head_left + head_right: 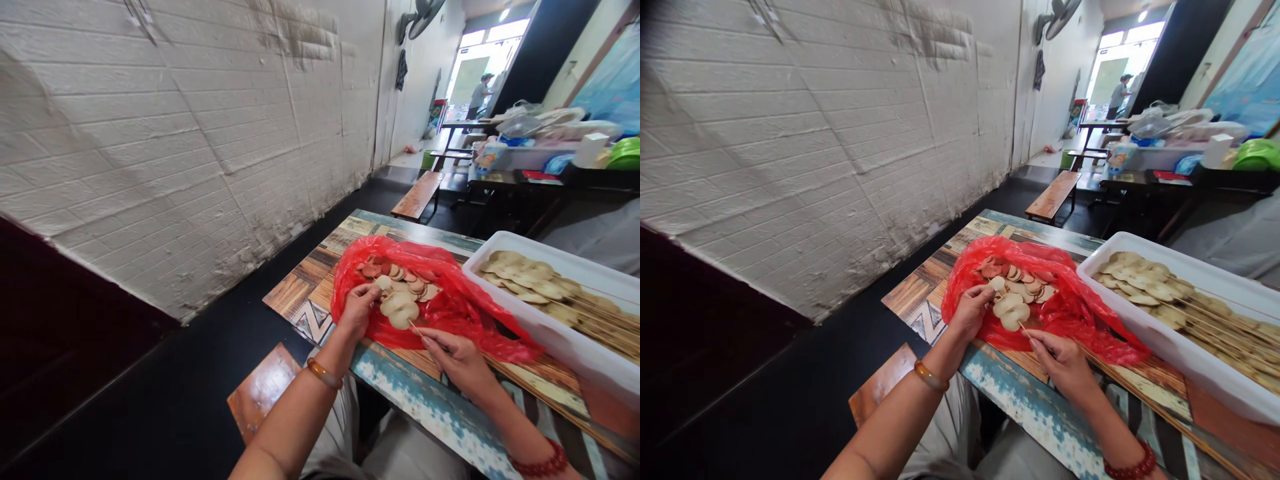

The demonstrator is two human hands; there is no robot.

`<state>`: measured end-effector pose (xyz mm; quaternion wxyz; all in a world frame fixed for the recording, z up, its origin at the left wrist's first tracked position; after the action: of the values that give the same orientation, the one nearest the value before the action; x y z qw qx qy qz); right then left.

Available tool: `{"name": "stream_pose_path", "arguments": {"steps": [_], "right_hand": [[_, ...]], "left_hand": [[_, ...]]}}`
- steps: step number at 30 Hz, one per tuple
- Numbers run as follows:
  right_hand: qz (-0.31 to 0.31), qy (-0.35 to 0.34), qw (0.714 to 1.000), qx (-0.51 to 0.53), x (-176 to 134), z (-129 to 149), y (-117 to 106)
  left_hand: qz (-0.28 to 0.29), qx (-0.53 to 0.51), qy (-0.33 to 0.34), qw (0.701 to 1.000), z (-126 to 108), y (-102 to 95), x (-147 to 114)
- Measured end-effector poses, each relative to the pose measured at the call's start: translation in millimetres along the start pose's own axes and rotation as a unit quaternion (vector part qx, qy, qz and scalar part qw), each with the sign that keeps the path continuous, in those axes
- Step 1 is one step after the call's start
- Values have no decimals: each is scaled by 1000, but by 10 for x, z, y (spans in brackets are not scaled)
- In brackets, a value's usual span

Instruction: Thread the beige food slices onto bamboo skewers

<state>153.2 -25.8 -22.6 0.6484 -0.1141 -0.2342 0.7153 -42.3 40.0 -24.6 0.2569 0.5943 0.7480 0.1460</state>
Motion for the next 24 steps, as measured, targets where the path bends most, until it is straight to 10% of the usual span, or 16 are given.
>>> {"name": "stream_pose_path", "arguments": {"steps": [24], "right_hand": [[-32, -23, 999, -9, -8, 109, -60]], "left_hand": [[-48, -105, -35, 993, -41, -46, 41]]}}
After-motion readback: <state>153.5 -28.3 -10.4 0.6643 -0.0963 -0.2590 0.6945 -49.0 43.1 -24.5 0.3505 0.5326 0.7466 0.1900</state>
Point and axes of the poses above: each hand's wrist, its own x-axis towards the middle knuckle, its own y-axis out of the palm, z = x × y, the point moved 2 cm from there along x, towards the middle knuckle, and after that the axes turned 10 degrees about -z, right-handed, at the moved point
